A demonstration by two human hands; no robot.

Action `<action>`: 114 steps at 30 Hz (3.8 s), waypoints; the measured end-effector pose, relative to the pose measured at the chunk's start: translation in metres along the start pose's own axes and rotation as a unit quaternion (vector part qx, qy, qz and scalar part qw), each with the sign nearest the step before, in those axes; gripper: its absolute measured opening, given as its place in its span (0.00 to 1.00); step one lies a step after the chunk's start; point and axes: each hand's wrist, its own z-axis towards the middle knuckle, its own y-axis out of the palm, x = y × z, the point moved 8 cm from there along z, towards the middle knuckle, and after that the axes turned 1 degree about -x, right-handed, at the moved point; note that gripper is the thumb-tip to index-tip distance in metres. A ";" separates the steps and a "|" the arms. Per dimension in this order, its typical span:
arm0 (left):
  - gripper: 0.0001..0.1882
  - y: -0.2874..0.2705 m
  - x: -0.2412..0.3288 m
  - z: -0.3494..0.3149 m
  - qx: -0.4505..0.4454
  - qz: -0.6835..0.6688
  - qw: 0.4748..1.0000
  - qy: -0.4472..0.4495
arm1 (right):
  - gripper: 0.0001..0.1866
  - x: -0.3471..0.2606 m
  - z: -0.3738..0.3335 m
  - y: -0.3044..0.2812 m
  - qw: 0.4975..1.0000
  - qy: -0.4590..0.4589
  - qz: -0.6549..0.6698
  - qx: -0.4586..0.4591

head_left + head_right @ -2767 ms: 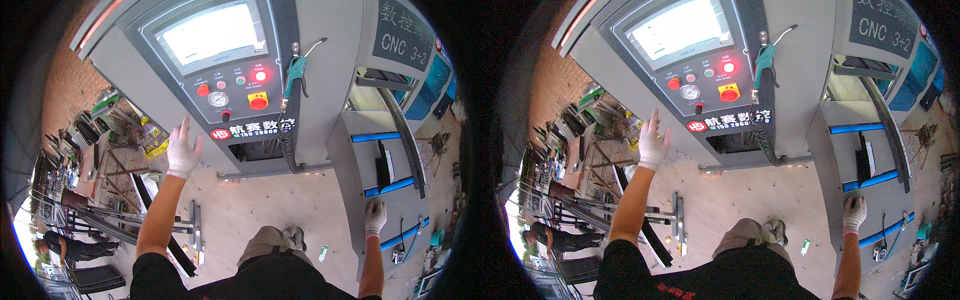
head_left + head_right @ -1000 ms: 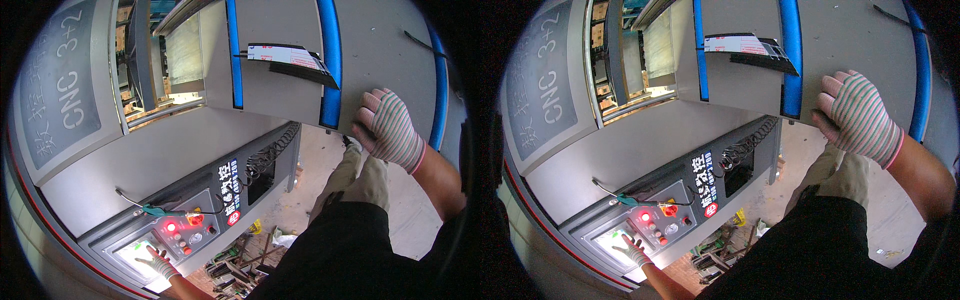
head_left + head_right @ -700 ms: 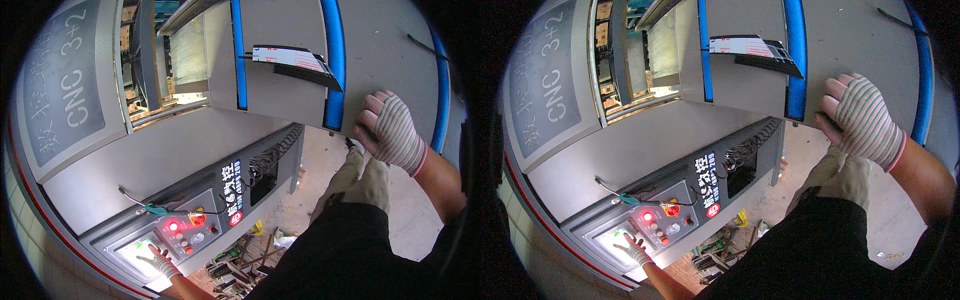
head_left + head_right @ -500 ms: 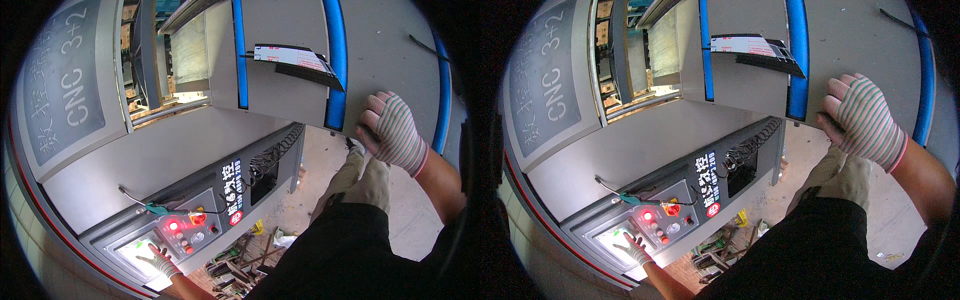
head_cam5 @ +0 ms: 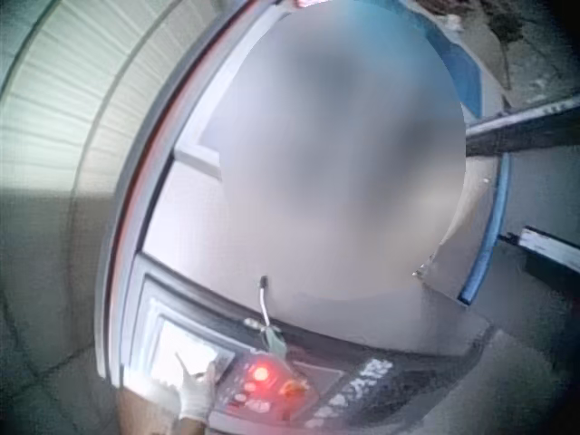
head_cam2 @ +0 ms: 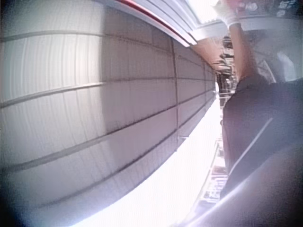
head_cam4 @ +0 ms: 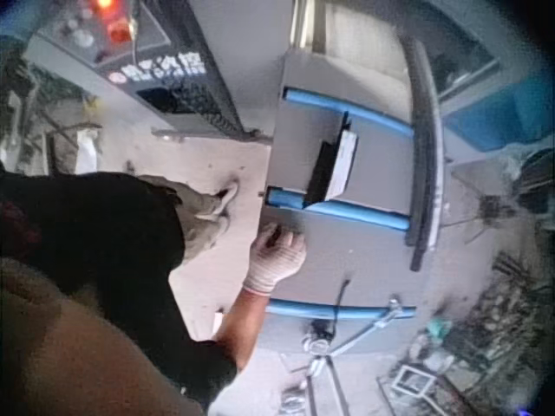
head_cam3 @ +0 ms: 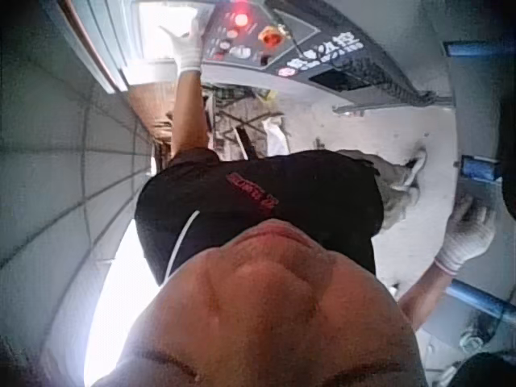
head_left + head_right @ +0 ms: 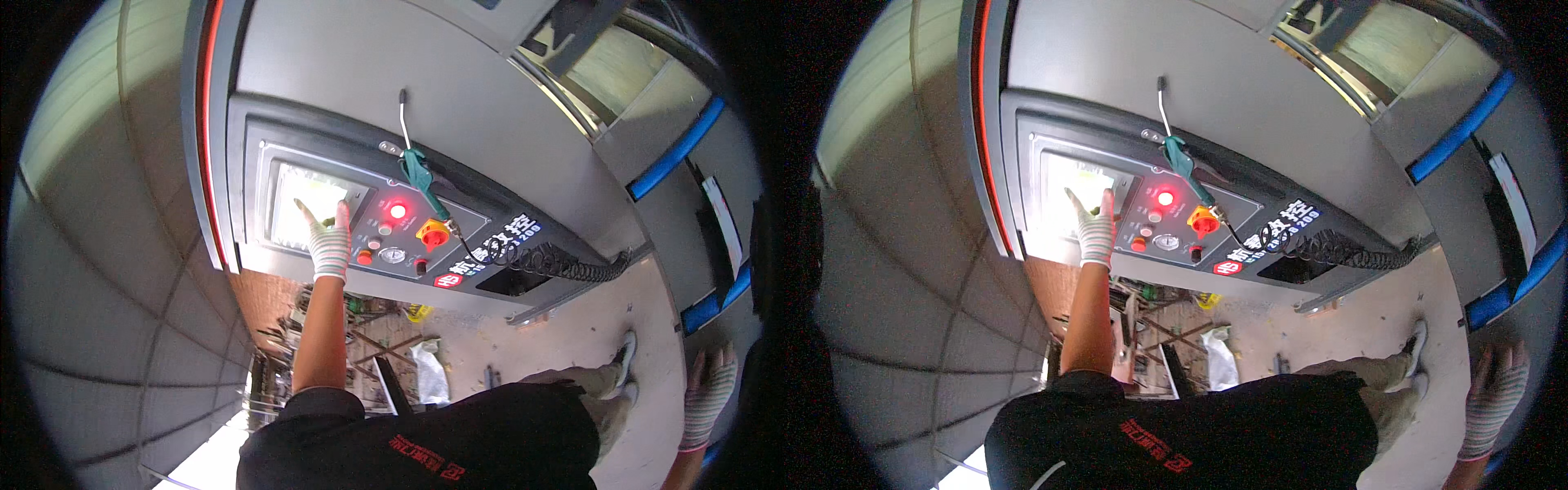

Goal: The person operates a CNC milling machine to cut metal profiles. They interact with the control panel, load and unload metal bars, and inspect the cut pieces. The person also moves a metal frame in the workshop.

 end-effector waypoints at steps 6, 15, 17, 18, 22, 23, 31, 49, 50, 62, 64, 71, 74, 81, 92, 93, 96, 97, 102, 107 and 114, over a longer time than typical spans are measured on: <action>0.60 -0.007 0.029 -0.016 0.032 0.102 0.994 -0.005 | 0.14 0.022 -0.015 0.019 0.999 0.031 0.042 0.004; 0.61 -0.009 0.021 -0.016 0.022 0.040 0.999 0.003 | 0.15 0.017 -0.014 0.009 0.998 -0.004 0.037 0.056; 0.60 -0.013 0.023 -0.020 0.035 0.076 0.996 0.018 | 0.15 0.018 -0.015 0.012 0.998 -0.002 0.033 0.044; 0.60 -0.016 0.021 -0.024 0.036 0.080 0.996 0.014 | 0.16 0.019 -0.015 0.015 0.999 0.007 0.029 0.025; 0.60 -0.017 -0.001 -0.045 0.016 0.085 0.996 -0.026 | 0.15 0.017 -0.012 0.012 0.999 0.008 0.038 0.017; 0.60 -0.014 -0.006 -0.050 0.008 0.074 0.997 -0.016 | 0.14 0.017 -0.010 0.011 0.999 0.013 0.045 0.014; 0.62 0.029 -0.050 -0.059 -0.030 0.064 0.997 -0.025 | 0.17 0.023 -0.005 0.014 0.993 0.039 0.105 0.023; 0.62 0.030 -0.090 -0.045 -0.027 0.043 0.997 -0.053 | 0.15 0.010 0.004 0.001 0.998 0.019 0.048 0.033; 0.62 0.027 -0.088 -0.045 -0.020 0.027 0.998 -0.048 | 0.15 0.011 0.005 0.005 0.999 0.028 0.043 0.003; 0.55 -0.025 0.013 -0.015 0.014 0.067 0.997 0.040 | 0.18 0.006 -0.002 0.000 0.996 -0.025 0.044 0.069; 0.53 -0.028 0.002 -0.003 0.016 0.087 0.995 0.048 | 0.16 -0.015 0.008 -0.021 0.992 -0.066 0.010 0.111; 0.39 -0.044 -0.034 0.029 0.027 0.037 0.999 -0.012 | 0.09 -0.044 0.054 -0.047 0.995 0.043 0.070 -0.061; 0.49 -0.037 -0.018 0.030 0.042 0.016 0.999 0.030 | 0.11 -0.044 0.057 -0.043 0.993 0.048 0.044 -0.102; 0.49 -0.035 -0.004 0.037 0.063 0.007 0.998 -0.002 | 0.10 -0.041 0.053 -0.043 0.993 0.040 0.077 -0.085; 0.47 -0.040 0.014 0.019 0.083 0.014 0.996 0.031 | 0.09 -0.043 0.056 -0.046 0.993 0.048 0.074 -0.085; 0.47 -0.040 0.015 0.019 0.086 0.019 0.996 0.032 | 0.09 -0.042 0.056 -0.045 0.992 0.053 0.073 -0.089; 0.47 -0.040 0.017 0.017 0.092 0.038 0.994 0.034 | 0.10 -0.041 0.055 -0.043 0.991 0.061 0.072 -0.095; 0.46 -0.038 0.016 0.017 0.084 0.023 0.996 0.029 | 0.10 -0.042 0.055 -0.043 0.991 0.059 0.074 -0.094; 0.46 -0.034 0.017 0.014 0.080 0.055 0.995 0.018 | 0.10 -0.042 0.055 -0.043 0.991 0.059 0.071 -0.096; 0.46 -0.029 0.020 0.008 0.075 0.065 0.995 0.006 | 0.10 -0.040 0.054 -0.041 0.990 0.063 0.066 -0.106; 0.47 -0.029 0.020 0.008 0.066 0.080 0.995 0.008 | 0.10 -0.042 0.055 -0.045 0.993 0.040 0.086 -0.066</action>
